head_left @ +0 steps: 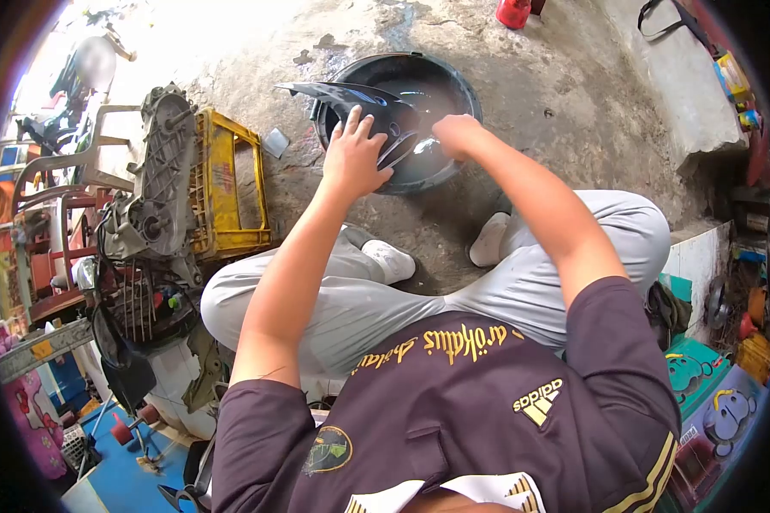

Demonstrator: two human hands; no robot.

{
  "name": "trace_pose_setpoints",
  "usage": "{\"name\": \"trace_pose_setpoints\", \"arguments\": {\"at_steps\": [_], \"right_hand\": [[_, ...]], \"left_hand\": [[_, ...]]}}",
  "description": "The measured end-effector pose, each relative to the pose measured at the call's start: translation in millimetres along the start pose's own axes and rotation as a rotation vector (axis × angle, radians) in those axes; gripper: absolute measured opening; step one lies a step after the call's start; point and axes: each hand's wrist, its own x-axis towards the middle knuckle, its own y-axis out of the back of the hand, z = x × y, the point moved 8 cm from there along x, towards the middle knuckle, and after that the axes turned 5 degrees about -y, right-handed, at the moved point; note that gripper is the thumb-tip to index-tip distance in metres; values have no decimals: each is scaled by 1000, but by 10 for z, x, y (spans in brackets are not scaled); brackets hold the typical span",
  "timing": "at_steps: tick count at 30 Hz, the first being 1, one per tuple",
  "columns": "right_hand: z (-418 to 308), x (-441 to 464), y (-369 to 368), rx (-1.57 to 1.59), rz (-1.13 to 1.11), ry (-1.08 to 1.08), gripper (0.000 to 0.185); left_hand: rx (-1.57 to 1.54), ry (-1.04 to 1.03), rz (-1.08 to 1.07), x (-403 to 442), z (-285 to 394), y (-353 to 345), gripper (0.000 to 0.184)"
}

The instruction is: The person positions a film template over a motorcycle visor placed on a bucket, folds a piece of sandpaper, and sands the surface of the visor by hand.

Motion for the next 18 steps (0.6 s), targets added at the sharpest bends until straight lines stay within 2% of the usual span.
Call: {"name": "trace_pose_setpoints", "arguments": {"at_steps": [2,3,4,6,9,10,12,14,16,18], "right_hand": [[-49,216,-51,-10,-40,-48,30],[-12,339,-74,94,-86,-138,31],[76,503,-156,202,-132,-228,31],[203,828,-274,207,-110,-297,31],[520,1028,-529,628,-104,-560,32],[511,1103,-617,634,-106,-566,32],[577,1092,-829,794,-78,-774,38],[528,1073,-949,830,-98,-798,41],[522,1073,-1088,1044,-50,-889,38],[491,973,-1207,1286,49,-1068,36]], "left_hand": [[-79,14,44,84,11,-37,58],[-41,16,50,102,26,-43,53],[-37,7,43,113,39,-41,53],[12,-1,5,144,46,-44,51],[49,-16,-71,195,79,-88,54],[49,-25,-76,210,86,-99,53],[15,-30,-84,223,87,-140,51],[10,-33,-47,240,85,-141,50],[10,-31,-47,256,99,-168,50],[15,-35,-29,298,121,-160,50]]}}
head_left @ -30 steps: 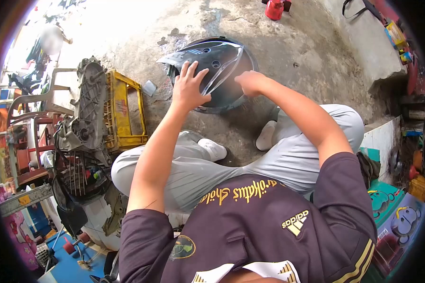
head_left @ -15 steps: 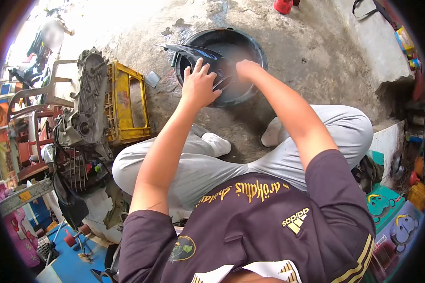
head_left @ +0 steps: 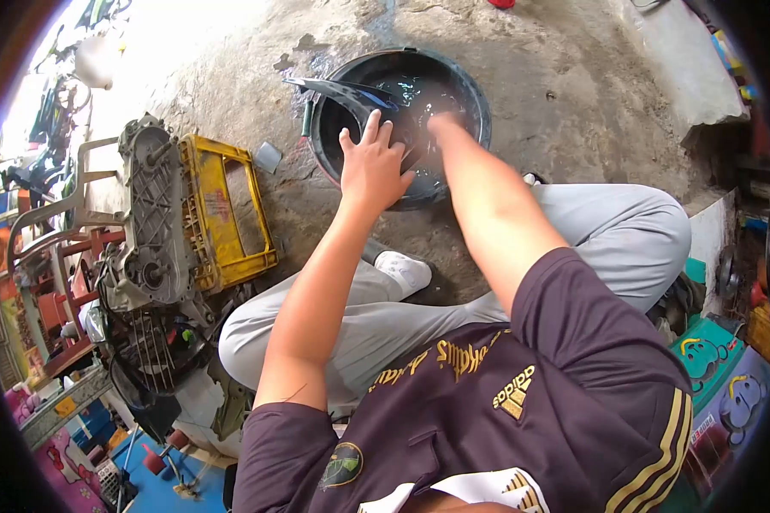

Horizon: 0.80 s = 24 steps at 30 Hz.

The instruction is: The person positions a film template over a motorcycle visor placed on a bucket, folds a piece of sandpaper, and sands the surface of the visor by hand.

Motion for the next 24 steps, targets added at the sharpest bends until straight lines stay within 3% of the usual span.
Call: {"name": "trace_pose_setpoints", "arguments": {"at_steps": [2,3,7,11,17,19,21,22,23,24], "right_hand": [[171,-26,-87,81,-27,-94,46],[271,-24,-131,311,1,-187,46],[436,-245,-169,678,27,-369,44],[394,-274,-180,732,31,-329,40],[254,-132,-81,1068,6,-221,34],[-11,75,0,1295,-78,-145,33],[-439,248,57,1695,-457,-121,32],[-695,60,167,1895,-737,-233,32],[-716,1,144,1879,-735,-236,32],[-600,-3,149,1919,-573,-189,32]], "left_hand": [[-4,5,8,2,-7,-15,50],[-5,3,12,6,-7,-23,50],[44,33,12,2,1,-51,46],[61,55,16,19,-37,50,41],[22,19,26,57,-158,2,39],[15,9,46,61,-180,43,41],[0,11,20,29,-184,67,47],[-6,25,24,29,-216,78,47],[5,26,49,28,-217,89,49],[13,21,68,14,-184,73,50]]}}
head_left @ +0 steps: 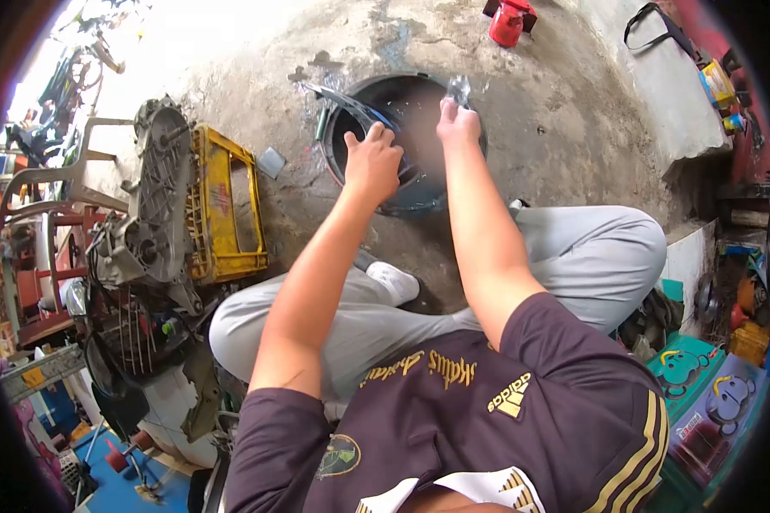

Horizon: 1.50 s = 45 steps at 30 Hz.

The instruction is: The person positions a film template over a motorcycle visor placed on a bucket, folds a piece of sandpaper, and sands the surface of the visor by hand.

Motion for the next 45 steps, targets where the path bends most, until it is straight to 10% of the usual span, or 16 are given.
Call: {"name": "trace_pose_setpoints", "arguments": {"at_steps": [11,14,15,17,30,34,43,45], "right_hand": [[126,-647,955,-549,782,252,33],[97,-434,508,-499,340,210,28],[-153,-234,211,-880,54,515,23],[-43,-427,57,-473,-41,288,16],[56,-505,457,-607,393,225,20],[125,-732,-534,-628,-295,31,10],[45,-1511,-981,-1039,-417,-24,13],[-20,-1502,-976,-1572,-346,-23,18]], "left_hand": [[-20,-5,-5,9,-2,-32,52],[-51,-13,7,1,5,-6,54],[-56,-14,9,19,0,-13,54],[-55,-24,78,-12,7,-7,58],[-92,-26,71,-13,-17,-25,59],[-61,-22,134,-20,-44,-76,62],[-22,161,250,-140,-189,32,94],[-8,190,221,-185,-204,54,95]]}}
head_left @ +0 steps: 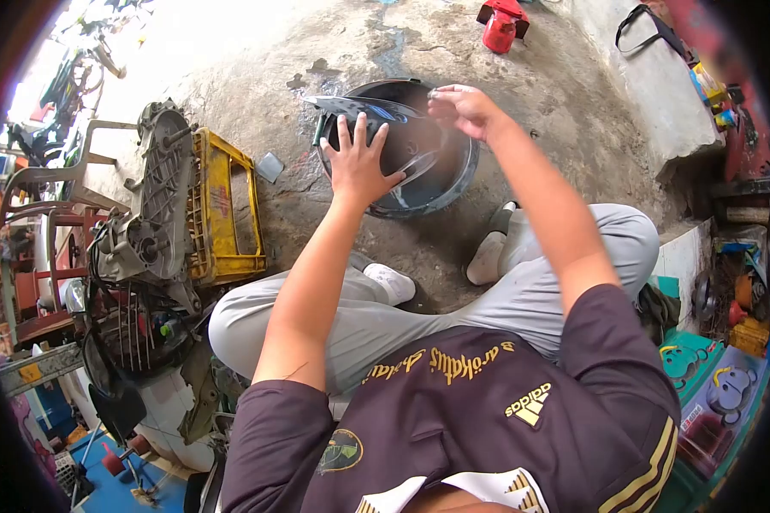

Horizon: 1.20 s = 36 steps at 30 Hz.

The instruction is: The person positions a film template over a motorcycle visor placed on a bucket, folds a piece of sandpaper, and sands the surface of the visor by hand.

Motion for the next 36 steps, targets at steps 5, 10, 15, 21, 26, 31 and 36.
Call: {"name": "trace_pose_setpoints", "arguments": {"at_steps": [5,10,15,21,26,31,36], "right_hand": [[-475,-558,288,-501,94,55,26],[-981,-1265,374,-949,142,345,22],[-1040,-1604,334,-1008,137,387,19],[-1402,-1747,232,-1096,429,743,17],[-1560,-1657,437,-1061,482,710,16],[-1577,-1701,632,-922,474,763,16],[-1510,-1576,944,-926,448,739,14]], "left_hand": [[-54,81,-1,-68,-115,-50,98],[-334,213,294,-362,-476,-190,92],[-391,219,321,-453,-575,-213,92],[-302,203,327,-547,-385,-175,90],[-292,155,355,-478,-178,-55,84],[-151,88,198,-235,24,-30,79],[-153,47,207,-110,146,-21,84]]}}
